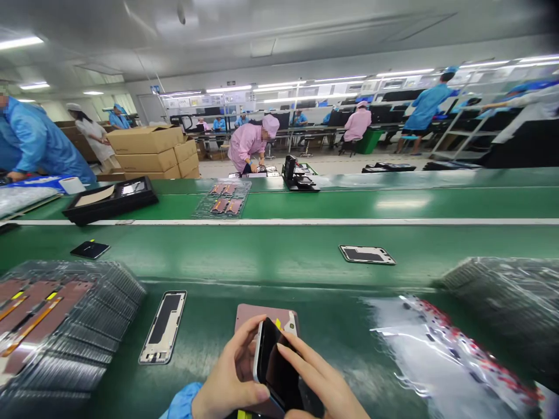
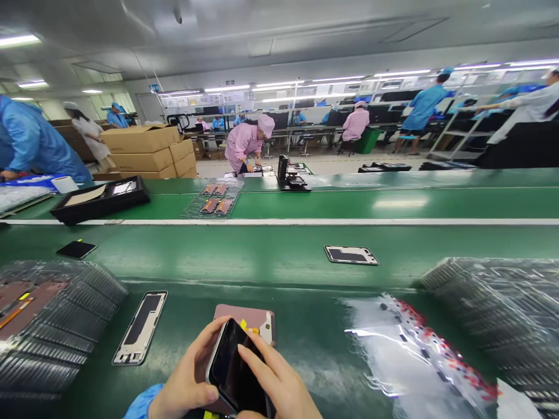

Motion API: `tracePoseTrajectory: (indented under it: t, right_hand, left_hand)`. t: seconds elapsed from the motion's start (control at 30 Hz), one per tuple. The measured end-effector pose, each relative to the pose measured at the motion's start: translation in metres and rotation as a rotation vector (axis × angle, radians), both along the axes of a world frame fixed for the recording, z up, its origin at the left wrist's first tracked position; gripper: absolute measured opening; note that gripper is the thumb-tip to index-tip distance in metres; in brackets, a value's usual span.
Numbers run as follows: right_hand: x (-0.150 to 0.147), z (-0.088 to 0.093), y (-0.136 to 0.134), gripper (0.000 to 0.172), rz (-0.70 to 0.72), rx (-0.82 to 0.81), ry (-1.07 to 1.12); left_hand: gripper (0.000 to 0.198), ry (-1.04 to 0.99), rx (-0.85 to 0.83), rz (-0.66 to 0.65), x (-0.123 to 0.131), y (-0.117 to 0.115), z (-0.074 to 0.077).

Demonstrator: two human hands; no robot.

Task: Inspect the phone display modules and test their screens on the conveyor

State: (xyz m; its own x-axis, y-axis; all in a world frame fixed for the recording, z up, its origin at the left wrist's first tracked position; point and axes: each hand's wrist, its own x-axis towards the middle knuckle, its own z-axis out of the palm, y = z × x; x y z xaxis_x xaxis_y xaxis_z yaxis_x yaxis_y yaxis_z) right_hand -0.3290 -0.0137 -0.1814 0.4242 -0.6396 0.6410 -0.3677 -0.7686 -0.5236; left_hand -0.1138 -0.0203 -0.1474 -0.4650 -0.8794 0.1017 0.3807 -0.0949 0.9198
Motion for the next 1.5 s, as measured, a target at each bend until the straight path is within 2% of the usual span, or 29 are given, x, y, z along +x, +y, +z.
tracePoseTrajectory:
  t: [0.3, 0.53, 0.87, 1.17, 1.5]
  right_hand:
    - [0.003, -0.008, 0.003, 0.067, -0.05, -0.136, 0.077]
    - [0.004, -0.005, 0.004, 0.066, -0.061, -0.157, 0.091]
    - [0.006, -0.005, 0.007, 0.066, -0.08, -0.174, 0.162]
    - [0.005, 0.0, 0.006, 0.065, -0.08, -0.242, 0.122]
    - [-0.001, -0.003, 0.009, 0.075, -0.023, -0.165, 0.201]
  left_hand:
    - [0.086, 0.037, 0.032, 0.002, -0.001, 0.0, 0.0]
    - [0.086, 0.056, 0.034, -0.005, -0.001, 0.001, -0.002]
    - [0.08, -0.019, -0.059, 0.031, -0.002, 0.003, 0.001]
    - [0.086, -0.072, -0.079, -0.024, 0.002, 0.007, 0.002]
    - [0.084, -0.097, -0.091, -0.066, 0.006, 0.009, 0.008]
